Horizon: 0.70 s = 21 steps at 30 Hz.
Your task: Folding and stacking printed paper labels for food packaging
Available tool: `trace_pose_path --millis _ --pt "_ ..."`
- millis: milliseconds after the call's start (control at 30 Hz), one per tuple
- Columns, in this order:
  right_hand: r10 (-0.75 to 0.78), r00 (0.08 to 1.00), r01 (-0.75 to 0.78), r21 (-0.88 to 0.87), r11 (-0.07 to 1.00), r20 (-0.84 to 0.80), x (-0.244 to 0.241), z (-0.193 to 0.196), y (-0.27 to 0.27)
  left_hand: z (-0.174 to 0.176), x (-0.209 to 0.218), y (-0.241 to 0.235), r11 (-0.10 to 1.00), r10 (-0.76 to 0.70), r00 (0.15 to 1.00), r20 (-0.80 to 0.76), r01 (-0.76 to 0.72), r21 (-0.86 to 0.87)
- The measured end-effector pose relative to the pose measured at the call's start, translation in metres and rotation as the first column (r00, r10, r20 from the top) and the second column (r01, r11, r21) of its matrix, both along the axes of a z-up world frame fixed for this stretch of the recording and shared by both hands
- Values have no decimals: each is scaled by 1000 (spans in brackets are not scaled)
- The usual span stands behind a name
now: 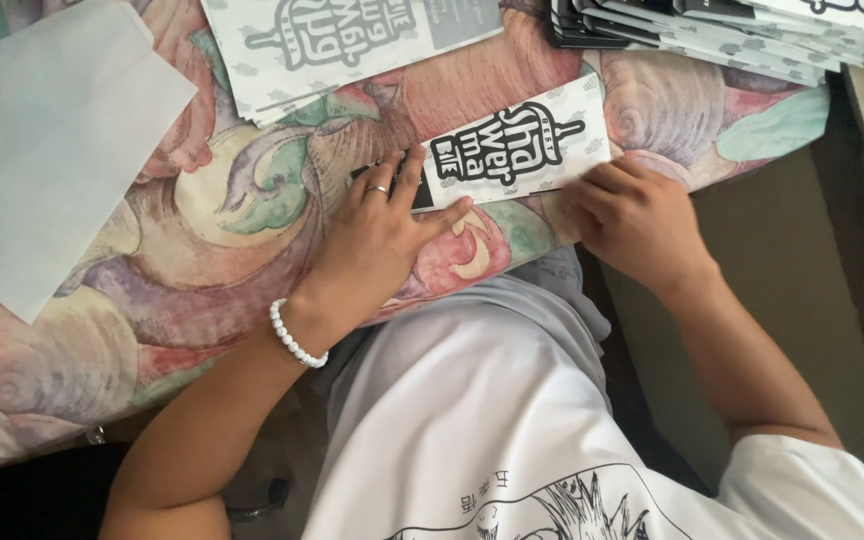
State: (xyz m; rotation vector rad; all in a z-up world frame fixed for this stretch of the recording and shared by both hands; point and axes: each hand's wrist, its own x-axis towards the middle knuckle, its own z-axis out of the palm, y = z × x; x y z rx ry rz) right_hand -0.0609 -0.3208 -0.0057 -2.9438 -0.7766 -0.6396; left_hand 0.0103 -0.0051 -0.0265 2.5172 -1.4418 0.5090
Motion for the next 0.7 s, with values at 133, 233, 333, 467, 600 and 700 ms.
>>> trace_pose_path --millis 133,233,333,467,600,700 --pt "-3 999 5 -49 999 51 29 9 42 3 -2 -2 999 13 1000 -22 -12 34" --pt "48 998 -50 35 998 50 62 -3 72 2 -1 -6 999 38 998 -56 -37 29" --pt "27 986 -25 11 1000 -164 79 5 82 22 -4 -11 954 139 983 -123 -99 283" --pt "105 974 -70 176 982 -199 80 -15 19 13 -5 -7 972 118 986 -117 -91 216" --pt "-124 990 124 -4 992 -68 71 -13 -43 16 -7 -8 954 122 987 -107 -87 287" --pt "-228 969 239 -132 962 96 55 -9 -58 17 -9 -9 953 123 984 -127 -82 290"
